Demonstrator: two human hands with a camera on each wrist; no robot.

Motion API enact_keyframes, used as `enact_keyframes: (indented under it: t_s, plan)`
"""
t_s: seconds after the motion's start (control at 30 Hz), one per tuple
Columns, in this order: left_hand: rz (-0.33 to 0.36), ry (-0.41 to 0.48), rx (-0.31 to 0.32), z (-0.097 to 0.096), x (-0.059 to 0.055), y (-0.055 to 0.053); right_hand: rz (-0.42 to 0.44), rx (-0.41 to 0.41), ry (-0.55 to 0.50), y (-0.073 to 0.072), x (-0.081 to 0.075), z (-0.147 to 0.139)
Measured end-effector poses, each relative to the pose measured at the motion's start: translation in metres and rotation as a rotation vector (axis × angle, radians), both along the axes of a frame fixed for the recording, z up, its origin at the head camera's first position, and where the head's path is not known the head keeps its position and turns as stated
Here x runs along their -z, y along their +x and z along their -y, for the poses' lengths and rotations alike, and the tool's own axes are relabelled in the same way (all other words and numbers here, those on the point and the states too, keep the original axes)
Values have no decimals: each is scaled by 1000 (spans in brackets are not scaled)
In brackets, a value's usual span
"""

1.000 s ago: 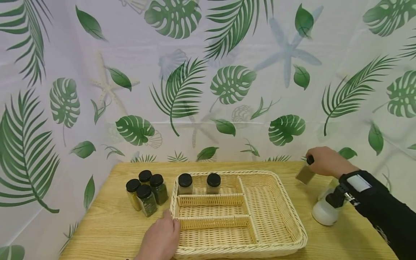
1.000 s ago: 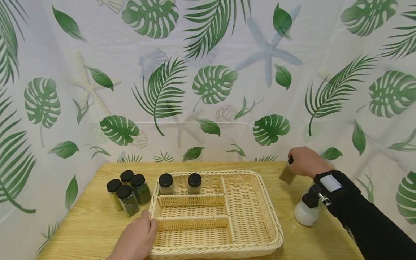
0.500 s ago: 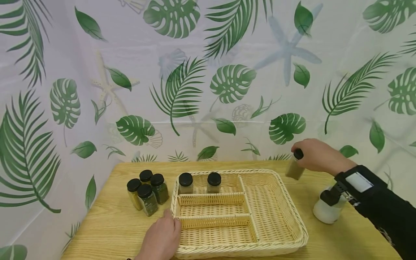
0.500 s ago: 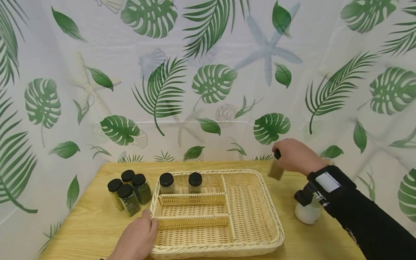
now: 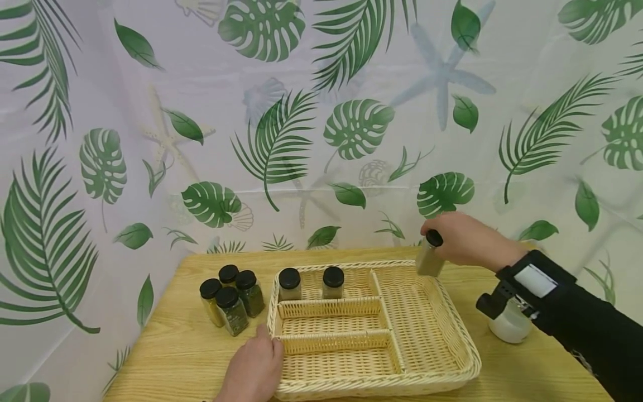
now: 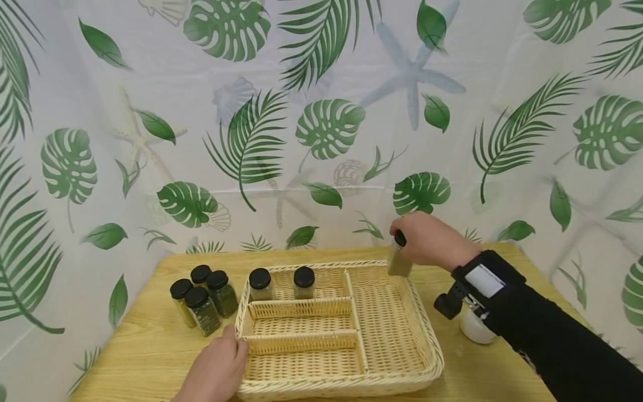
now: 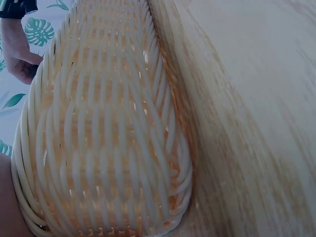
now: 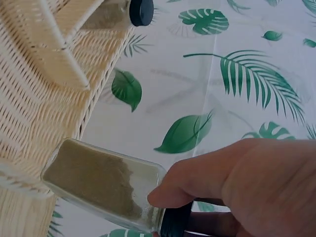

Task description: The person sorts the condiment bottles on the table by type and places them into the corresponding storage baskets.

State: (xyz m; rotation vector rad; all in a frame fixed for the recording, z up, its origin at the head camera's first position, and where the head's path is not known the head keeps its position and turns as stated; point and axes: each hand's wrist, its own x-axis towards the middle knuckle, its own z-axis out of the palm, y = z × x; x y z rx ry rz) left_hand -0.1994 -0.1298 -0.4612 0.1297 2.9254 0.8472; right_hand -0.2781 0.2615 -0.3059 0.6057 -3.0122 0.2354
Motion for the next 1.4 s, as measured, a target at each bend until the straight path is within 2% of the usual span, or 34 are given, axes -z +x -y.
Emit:
enact_keyframes:
  t_s: [0.27,0.53,0.83,1.07,1.4]
  plan:
    - [0,14,4,3,0,-1,-3,-54,-30,-1,-2,29]
    - [-12,30,1,2,0,-1,26,-81,-3,-3,-2,55]
    - [-38,23,-11,-1,1,1,-7,-153,-20,-8,8,81]
    - [-32,20,-13,2,1,1,-8,-191,-6,-13,18,100]
    - [-51,18,-15,2,3,1,55,-180,21,-14,30,112]
